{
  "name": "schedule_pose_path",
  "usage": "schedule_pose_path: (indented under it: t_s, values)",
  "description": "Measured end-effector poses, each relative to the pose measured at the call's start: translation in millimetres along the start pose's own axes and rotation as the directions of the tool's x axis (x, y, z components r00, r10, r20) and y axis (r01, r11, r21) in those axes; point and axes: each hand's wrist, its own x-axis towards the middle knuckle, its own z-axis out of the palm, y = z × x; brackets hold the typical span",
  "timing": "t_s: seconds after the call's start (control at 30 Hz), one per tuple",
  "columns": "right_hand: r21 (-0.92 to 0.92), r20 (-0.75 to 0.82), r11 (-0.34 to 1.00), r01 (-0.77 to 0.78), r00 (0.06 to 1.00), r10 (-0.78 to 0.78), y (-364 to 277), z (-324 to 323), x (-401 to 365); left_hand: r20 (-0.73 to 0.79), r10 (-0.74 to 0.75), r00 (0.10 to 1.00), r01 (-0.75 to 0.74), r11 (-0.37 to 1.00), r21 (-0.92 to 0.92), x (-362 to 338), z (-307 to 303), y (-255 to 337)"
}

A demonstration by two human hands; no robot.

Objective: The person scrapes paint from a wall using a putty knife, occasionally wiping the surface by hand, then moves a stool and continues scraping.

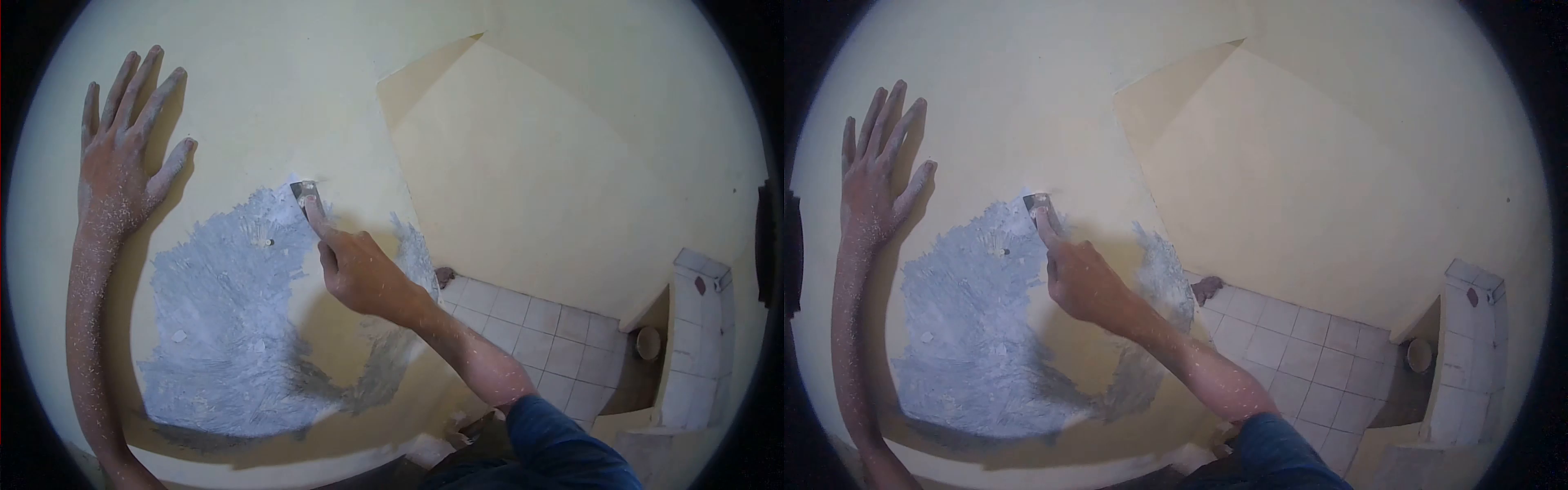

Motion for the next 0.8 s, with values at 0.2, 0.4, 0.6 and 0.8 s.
schedule_pose_path:
  t_s: [0.2, 0.4, 0.6, 0.8]
  values:
    - [-0.045, 0.116, 0.998, -0.04, 0.992, 0.045, -8.4, -3.4, -13.3, -0.003, -0.008, 1.0, 0.008, 0.999, -0.041, 3.0, -7.0, -0.5]
    - [-0.014, 0.046, 0.999, -0.052, 0.998, 0.053, -10.5, -10.0, -4.0, 0.025, 0.0, 1.0, 0.001, 0.999, -0.036, 0.6, -7.2, 0.7]
    - [-0.059, 0.053, 0.992, -0.114, 0.992, 0.118, -19.3, -12.1, 12.2, 0.001, -0.003, 1.0, 0.004, 0.998, -0.062, -2.6, -3.4, 2.2]
    - [0.024, 0.024, 1.0, 0.009, 1.0, -0.009, -7.9, -4.1, -1.5, 0.037, -0.025, 0.999, 0.027, 0.998, -0.061, -0.7, -12.1, 2.5]
